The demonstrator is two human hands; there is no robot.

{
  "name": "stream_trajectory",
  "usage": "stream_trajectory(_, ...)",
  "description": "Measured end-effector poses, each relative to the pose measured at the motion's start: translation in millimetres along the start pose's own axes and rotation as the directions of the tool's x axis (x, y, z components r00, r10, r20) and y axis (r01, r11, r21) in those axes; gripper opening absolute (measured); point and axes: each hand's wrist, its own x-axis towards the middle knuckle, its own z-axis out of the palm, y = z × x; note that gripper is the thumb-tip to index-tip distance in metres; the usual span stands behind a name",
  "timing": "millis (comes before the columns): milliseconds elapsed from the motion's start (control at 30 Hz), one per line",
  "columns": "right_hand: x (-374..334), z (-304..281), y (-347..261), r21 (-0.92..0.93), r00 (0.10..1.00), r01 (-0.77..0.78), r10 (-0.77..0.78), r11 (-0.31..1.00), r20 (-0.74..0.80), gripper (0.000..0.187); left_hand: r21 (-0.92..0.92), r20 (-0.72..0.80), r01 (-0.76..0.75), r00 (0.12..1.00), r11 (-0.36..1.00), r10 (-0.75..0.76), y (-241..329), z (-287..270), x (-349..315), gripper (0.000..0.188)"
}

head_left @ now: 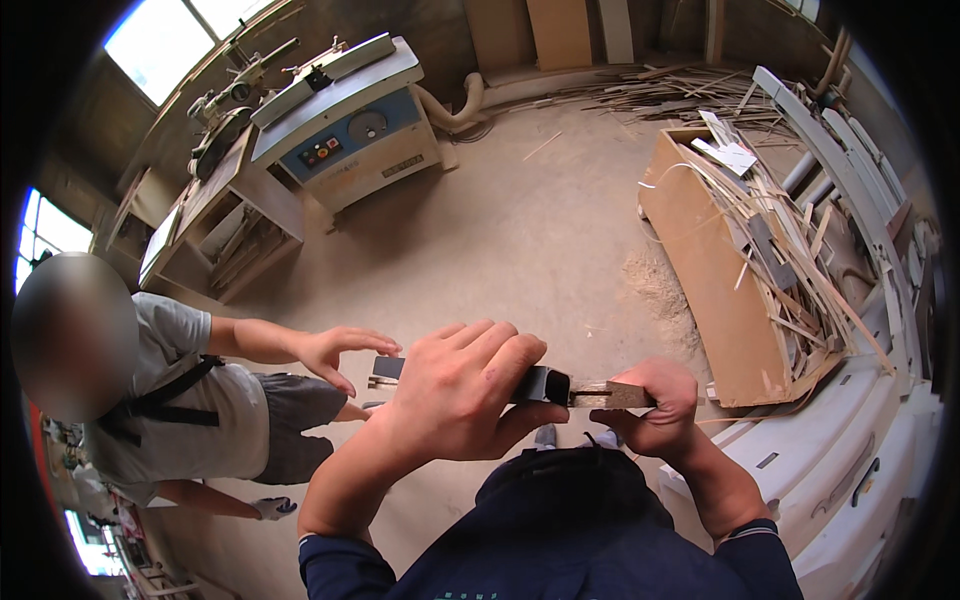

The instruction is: The person picks up large boards and passes them across a shaper machine spindle by hand to process the edges, then stacks the finished boards onto a nearby cart.

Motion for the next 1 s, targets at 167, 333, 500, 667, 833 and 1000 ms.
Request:
stream_trajectory(167, -4, -3, -2, -0.026, 1.000, -0.006, 0.006, 1.000, 0.001, 0.024, -0.005, 0.044, 0.017, 0.999, 1.000, -0.016, 6, 4, 1, 0.041)
stream_trajectory(333, -8, -4, 0, -0.023, 1.000, -0.001, 0.001, 1.000, -0.014, 0.025, -0.095, 0.016, 0.038, 0.999, 0.995, -0.037, 10, 18, 1, 0.044)
stream_trajectory(500, -17, -5, -1, -0.018, 1.000, -0.028, 0.028, 0.999, -0.004, 0.025, -0.106, 0.005, 0.037, 0.999, 0.994, -0.037, 21, 24, 1, 0.047)
stream_trajectory(667, -20, -7, -2, -0.021, 0.999, -0.037, 0.038, 0.999, 0.009, 0.026, -0.092, 0.015, 0.054, 0.998, 0.994, -0.053, 26, 25, 0, 0.046)
stream_trajectory(833, -20, -8, -6, 0.009, 0.997, -0.072, 0.072, 0.997, 0.013, 0.026, -0.074, -0.012, 0.021, 1.000, 0.997, -0.022, 28, 25, 1, 0.045)
stream_trajectory(1000, -22, -6, -6, 0.037, 0.998, -0.069, 0.069, 0.997, 0.003, 0.026, -0.050, 0.006, 0.007, 1.000, 0.999, -0.006, 31, 25, 0, 0.045)
